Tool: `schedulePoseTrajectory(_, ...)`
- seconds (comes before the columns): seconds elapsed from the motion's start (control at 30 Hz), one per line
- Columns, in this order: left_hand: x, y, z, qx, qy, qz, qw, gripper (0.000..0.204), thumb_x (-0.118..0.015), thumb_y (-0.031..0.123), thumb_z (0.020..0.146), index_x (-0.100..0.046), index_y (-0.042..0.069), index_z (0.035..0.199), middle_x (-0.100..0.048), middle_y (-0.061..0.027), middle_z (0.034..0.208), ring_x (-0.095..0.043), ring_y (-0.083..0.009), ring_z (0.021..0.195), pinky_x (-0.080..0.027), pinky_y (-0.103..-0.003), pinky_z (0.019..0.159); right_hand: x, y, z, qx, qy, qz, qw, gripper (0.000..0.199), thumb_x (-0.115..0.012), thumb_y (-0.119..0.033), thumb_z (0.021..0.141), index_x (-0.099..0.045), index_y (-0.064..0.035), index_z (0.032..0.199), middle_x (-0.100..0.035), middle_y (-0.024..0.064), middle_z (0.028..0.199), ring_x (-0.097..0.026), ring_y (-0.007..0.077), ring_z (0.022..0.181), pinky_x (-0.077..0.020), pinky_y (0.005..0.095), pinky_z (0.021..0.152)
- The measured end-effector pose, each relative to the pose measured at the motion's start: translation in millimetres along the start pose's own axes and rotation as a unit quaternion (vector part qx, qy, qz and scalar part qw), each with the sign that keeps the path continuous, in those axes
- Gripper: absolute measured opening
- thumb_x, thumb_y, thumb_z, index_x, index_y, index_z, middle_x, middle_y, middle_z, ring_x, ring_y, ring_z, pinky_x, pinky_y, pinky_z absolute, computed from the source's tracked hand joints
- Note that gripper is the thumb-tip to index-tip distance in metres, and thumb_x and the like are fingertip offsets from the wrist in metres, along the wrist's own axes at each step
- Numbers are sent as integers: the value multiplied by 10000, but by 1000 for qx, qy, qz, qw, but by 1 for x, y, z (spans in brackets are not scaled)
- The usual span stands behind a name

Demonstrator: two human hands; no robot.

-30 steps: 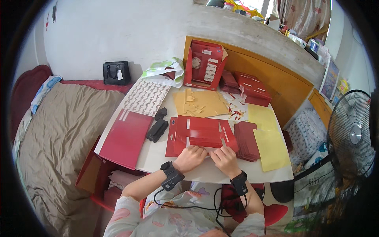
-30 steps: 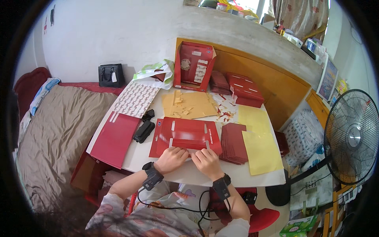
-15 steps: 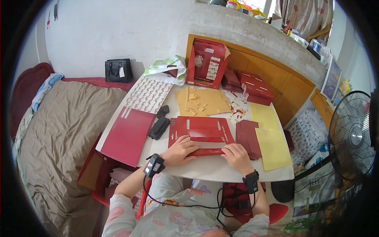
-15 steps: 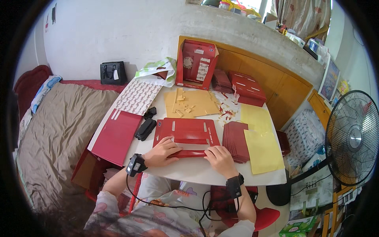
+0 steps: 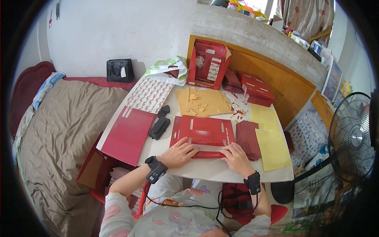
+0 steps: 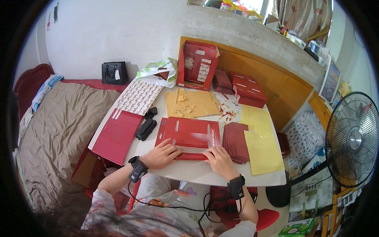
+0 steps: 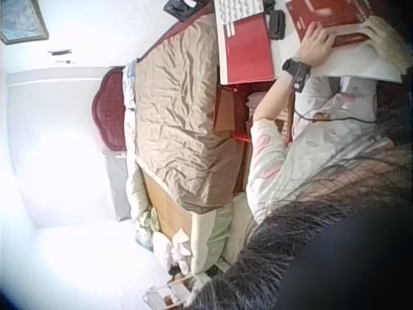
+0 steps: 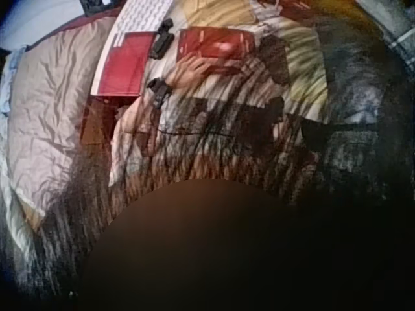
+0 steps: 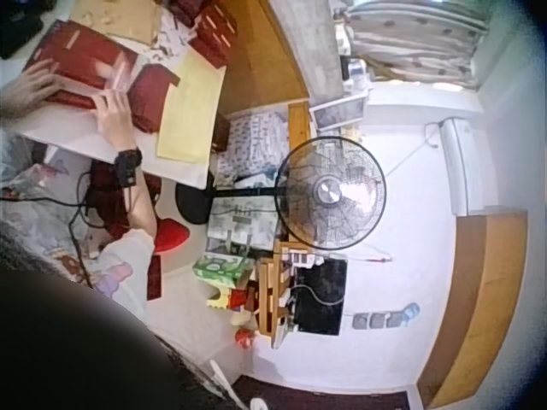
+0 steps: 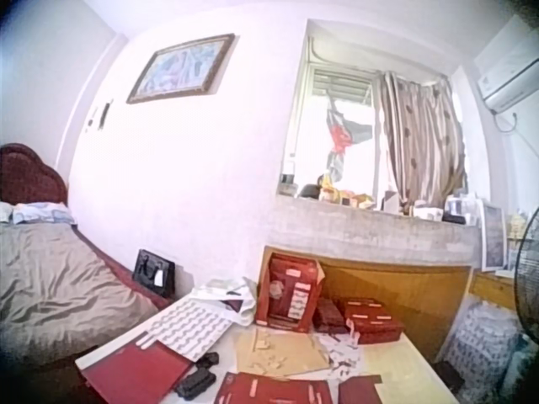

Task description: Assembling red paper gift boxes and applying adhesive backing or stickers.

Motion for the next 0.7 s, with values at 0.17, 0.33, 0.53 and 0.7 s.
schedulePoseTrajectory(0.17,8,-5,-5,35,45,-55,997,607,-586,259,838,-339,-8,1325,-445,-169,1273,-411,-320,1201,-262,-473,1052,2,2,-2,-27,3,11,1000,368,-691,-107,707,-579,-35,1051,-534,105,1024,-515,289,1014,-411,417,945)
schedulePoseTrajectory(0.33,17,-10,0,90,36,-188,977,613,-619,264,812,-362,-17,1292,-452,-173,1264,-403,-345,1196,-298,-450,1026,-1,4,-5,-48,-5,84,995,351,-677,-65,725,-566,-8,1053,-503,119,986,-522,304,987,-437,385,898)
schedulePoseTrajectory(0.53,12,-21,6,37,9,-189,981,394,-696,222,729,-565,28,1046,-536,-142,1074,-453,-318,1087,-352,-414,960,0,5,-7,-50,-5,149,988,322,-654,-7,711,-570,-16,1023,-485,114,964,-512,300,948,-436,374,847)
schedulePoseTrajectory(0.7,19,-17,11,8,4,-196,981,357,-701,202,720,-580,21,1002,-539,-139,1003,-466,-313,1045,-362,-418,946,3,6,-9,-52,0,120,991,311,-651,-10,716,-578,-18,1018,-495,109,961,-524,295,932,-441,378,850)
Point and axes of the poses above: each hand's wrist, its own z-axis towards the middle knuckle, its own x-axis out of the back of the hand, y = z × x, the point moved 4 cm from there along z, towards the middle knuckle
